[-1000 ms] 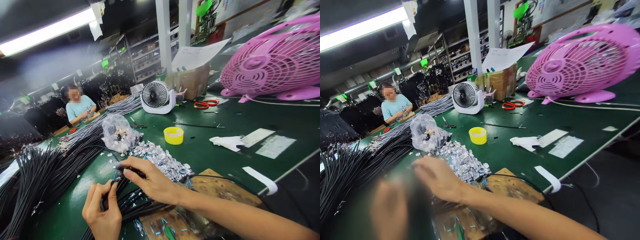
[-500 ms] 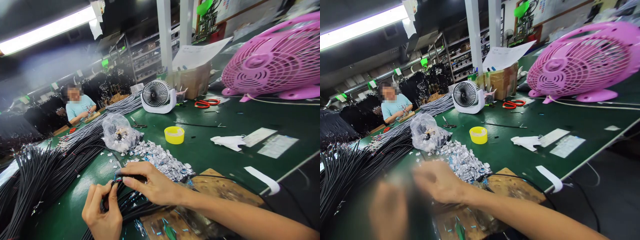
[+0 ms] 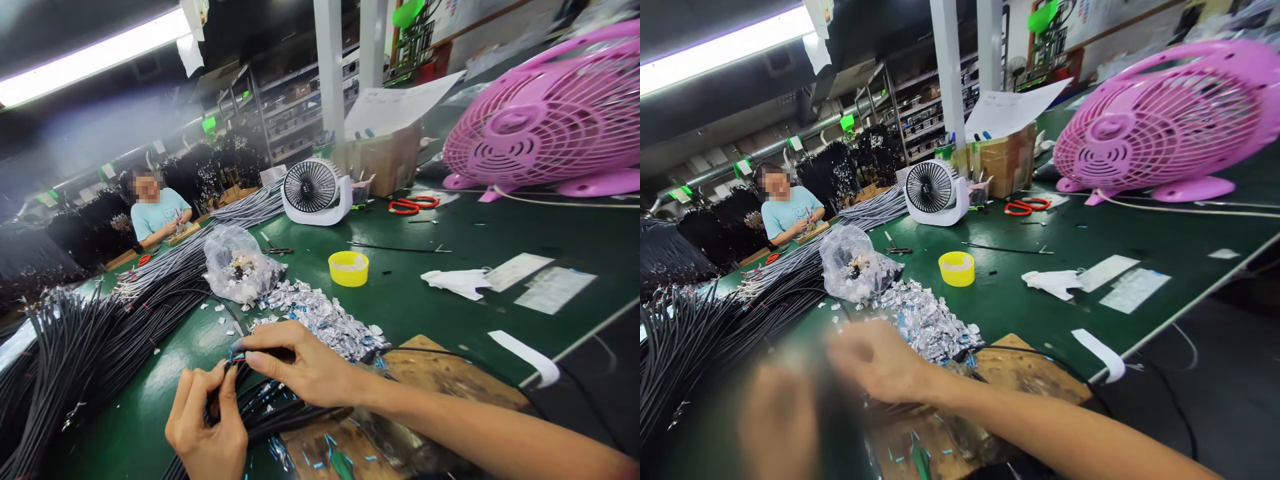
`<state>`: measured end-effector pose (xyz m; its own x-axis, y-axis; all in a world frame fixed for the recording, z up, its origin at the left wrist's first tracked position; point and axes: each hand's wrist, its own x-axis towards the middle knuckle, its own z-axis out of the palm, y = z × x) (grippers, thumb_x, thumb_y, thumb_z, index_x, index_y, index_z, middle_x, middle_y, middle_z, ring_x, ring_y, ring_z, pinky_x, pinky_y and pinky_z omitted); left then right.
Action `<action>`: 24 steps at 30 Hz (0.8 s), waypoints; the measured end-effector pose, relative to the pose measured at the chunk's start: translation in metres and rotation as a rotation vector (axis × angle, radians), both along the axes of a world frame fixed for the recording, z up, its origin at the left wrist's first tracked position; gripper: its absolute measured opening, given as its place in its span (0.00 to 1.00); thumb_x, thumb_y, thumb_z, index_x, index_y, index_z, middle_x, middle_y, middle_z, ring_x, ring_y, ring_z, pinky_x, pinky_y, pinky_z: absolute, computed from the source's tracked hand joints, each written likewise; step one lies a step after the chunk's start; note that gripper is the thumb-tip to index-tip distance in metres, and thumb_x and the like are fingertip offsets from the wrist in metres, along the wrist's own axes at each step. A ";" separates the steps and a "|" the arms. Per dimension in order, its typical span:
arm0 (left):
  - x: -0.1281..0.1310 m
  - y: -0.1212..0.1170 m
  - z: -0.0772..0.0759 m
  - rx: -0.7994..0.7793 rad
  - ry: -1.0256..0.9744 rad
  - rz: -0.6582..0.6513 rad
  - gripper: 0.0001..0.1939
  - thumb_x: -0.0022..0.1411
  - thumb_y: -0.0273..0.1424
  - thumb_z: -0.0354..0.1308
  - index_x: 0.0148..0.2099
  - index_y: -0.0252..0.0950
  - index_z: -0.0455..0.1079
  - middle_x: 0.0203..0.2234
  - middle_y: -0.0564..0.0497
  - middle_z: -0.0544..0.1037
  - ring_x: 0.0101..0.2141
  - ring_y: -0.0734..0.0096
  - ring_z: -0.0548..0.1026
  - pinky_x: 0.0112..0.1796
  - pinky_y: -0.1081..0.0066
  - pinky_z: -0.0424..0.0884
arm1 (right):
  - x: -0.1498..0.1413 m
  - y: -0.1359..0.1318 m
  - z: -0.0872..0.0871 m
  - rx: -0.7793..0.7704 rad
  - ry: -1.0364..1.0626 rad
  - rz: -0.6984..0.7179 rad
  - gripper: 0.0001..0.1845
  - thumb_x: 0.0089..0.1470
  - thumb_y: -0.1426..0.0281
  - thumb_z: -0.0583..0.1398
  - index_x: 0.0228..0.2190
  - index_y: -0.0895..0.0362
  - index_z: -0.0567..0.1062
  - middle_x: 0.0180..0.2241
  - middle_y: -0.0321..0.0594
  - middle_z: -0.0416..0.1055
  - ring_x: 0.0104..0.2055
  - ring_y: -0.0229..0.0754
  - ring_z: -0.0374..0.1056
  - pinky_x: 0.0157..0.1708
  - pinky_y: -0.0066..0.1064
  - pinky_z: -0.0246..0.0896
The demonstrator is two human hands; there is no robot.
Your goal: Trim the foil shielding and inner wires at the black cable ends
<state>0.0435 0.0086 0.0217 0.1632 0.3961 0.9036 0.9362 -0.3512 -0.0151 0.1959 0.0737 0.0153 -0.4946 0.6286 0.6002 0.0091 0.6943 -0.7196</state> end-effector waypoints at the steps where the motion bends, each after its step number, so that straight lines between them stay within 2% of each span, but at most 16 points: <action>1: 0.000 0.000 0.000 -0.001 -0.001 0.001 0.06 0.62 0.25 0.51 0.31 0.38 0.63 0.16 0.58 0.64 0.17 0.78 0.65 0.19 0.80 0.63 | 0.000 0.000 0.000 0.002 -0.002 0.001 0.13 0.58 0.68 0.55 0.28 0.59 0.77 0.24 0.37 0.71 0.26 0.36 0.63 0.25 0.25 0.58; 4: 0.001 -0.001 0.000 -0.016 -0.011 0.001 0.06 0.63 0.27 0.51 0.32 0.39 0.64 0.16 0.58 0.66 0.17 0.78 0.67 0.20 0.81 0.65 | 0.000 0.000 0.001 0.012 -0.001 -0.018 0.13 0.57 0.68 0.55 0.27 0.59 0.77 0.25 0.37 0.72 0.27 0.37 0.64 0.26 0.26 0.59; 8: 0.003 -0.003 0.000 -0.099 -0.116 0.023 0.03 0.61 0.30 0.54 0.34 0.37 0.66 0.20 0.55 0.75 0.20 0.78 0.74 0.23 0.81 0.70 | 0.000 -0.001 0.001 0.048 0.006 -0.083 0.12 0.57 0.69 0.56 0.26 0.58 0.77 0.25 0.37 0.73 0.28 0.38 0.65 0.27 0.27 0.60; 11: 0.003 -0.005 0.000 -0.230 -0.259 0.000 0.04 0.60 0.29 0.55 0.32 0.36 0.69 0.20 0.54 0.77 0.19 0.77 0.76 0.23 0.81 0.71 | 0.000 -0.002 0.000 0.095 0.008 -0.136 0.12 0.57 0.68 0.56 0.27 0.58 0.77 0.26 0.39 0.73 0.29 0.39 0.66 0.29 0.28 0.60; 14: 0.001 -0.005 -0.002 -0.398 -0.422 -0.117 0.08 0.59 0.30 0.54 0.29 0.35 0.71 0.17 0.53 0.76 0.18 0.76 0.74 0.20 0.81 0.70 | 0.001 -0.003 -0.001 0.144 0.002 -0.156 0.12 0.57 0.68 0.55 0.29 0.58 0.77 0.26 0.40 0.73 0.28 0.38 0.66 0.29 0.29 0.59; 17: 0.000 -0.004 -0.005 -0.641 -0.711 -0.268 0.13 0.59 0.36 0.54 0.27 0.34 0.71 0.13 0.54 0.71 0.14 0.78 0.68 0.16 0.80 0.64 | 0.002 -0.003 0.000 0.166 -0.007 -0.139 0.13 0.58 0.68 0.55 0.29 0.59 0.77 0.26 0.39 0.72 0.26 0.36 0.64 0.27 0.27 0.58; 20: 0.002 -0.003 -0.006 -0.805 -0.984 -0.371 0.21 0.57 0.47 0.53 0.25 0.33 0.67 0.09 0.58 0.61 0.10 0.82 0.57 0.12 0.80 0.53 | 0.002 -0.003 0.001 0.153 -0.013 -0.098 0.14 0.59 0.67 0.54 0.29 0.60 0.77 0.22 0.37 0.69 0.24 0.35 0.62 0.24 0.25 0.56; 22: 0.002 -0.003 -0.005 -0.834 -1.023 -0.389 0.25 0.57 0.50 0.51 0.22 0.33 0.64 0.08 0.59 0.55 0.09 0.85 0.51 0.11 0.81 0.46 | 0.002 -0.002 0.002 0.131 -0.014 -0.073 0.15 0.59 0.66 0.54 0.29 0.60 0.77 0.20 0.36 0.68 0.22 0.34 0.60 0.23 0.25 0.54; 24: 0.003 -0.003 -0.004 -0.830 -1.016 -0.383 0.26 0.56 0.51 0.51 0.21 0.33 0.64 0.09 0.59 0.55 0.10 0.86 0.49 0.12 0.80 0.44 | 0.002 -0.002 0.003 0.095 -0.007 -0.068 0.16 0.59 0.64 0.54 0.28 0.60 0.77 0.21 0.36 0.68 0.22 0.34 0.60 0.23 0.25 0.54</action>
